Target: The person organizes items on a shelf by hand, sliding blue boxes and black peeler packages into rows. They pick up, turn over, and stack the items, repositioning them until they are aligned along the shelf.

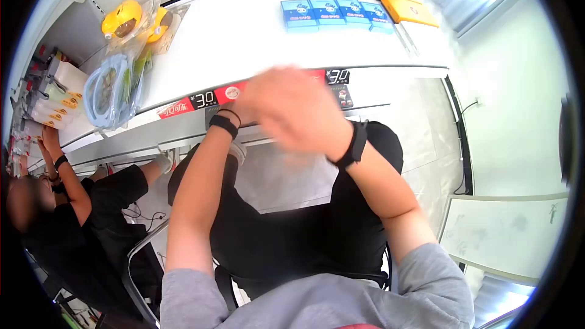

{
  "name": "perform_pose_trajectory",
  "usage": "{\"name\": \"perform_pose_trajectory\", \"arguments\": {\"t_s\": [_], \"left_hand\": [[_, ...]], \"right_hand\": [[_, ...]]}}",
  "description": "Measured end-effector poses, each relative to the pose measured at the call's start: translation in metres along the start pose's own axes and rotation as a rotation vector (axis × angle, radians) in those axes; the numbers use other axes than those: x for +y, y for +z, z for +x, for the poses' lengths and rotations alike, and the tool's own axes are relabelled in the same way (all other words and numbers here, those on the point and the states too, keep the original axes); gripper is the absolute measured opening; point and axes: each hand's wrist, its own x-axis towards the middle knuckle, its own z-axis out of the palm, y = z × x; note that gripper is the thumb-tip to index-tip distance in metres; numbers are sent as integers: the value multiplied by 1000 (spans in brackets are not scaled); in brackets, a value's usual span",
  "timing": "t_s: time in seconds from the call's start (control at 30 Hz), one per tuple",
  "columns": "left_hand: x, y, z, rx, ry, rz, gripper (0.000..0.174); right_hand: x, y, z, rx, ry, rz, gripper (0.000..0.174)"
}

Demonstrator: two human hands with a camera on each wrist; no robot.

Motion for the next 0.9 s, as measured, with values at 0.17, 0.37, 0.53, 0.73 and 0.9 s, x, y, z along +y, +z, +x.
{"name": "perform_pose_trajectory", "arguments": {"t_s": [0.17, 0.37, 0.53, 0.73, 0.9], "left_hand": [[68, -10, -6, -62, -46, 711, 68], [53, -17, -10, 95, 82, 667, 59], [56, -31, -7, 41, -125, 523, 53], [-14, -10, 37, 170, 129, 454, 41], [30, -15, 11, 54, -42, 631, 47]], "right_hand": [[74, 1, 9, 164, 201, -741, 42], [49, -6, -17, 43, 266, -581, 55], [55, -5, -36, 125, 171, -484, 42], [48, -2, -51, 224, -120, -351, 32], [18, 17, -46, 45, -44, 103, 24]]}}
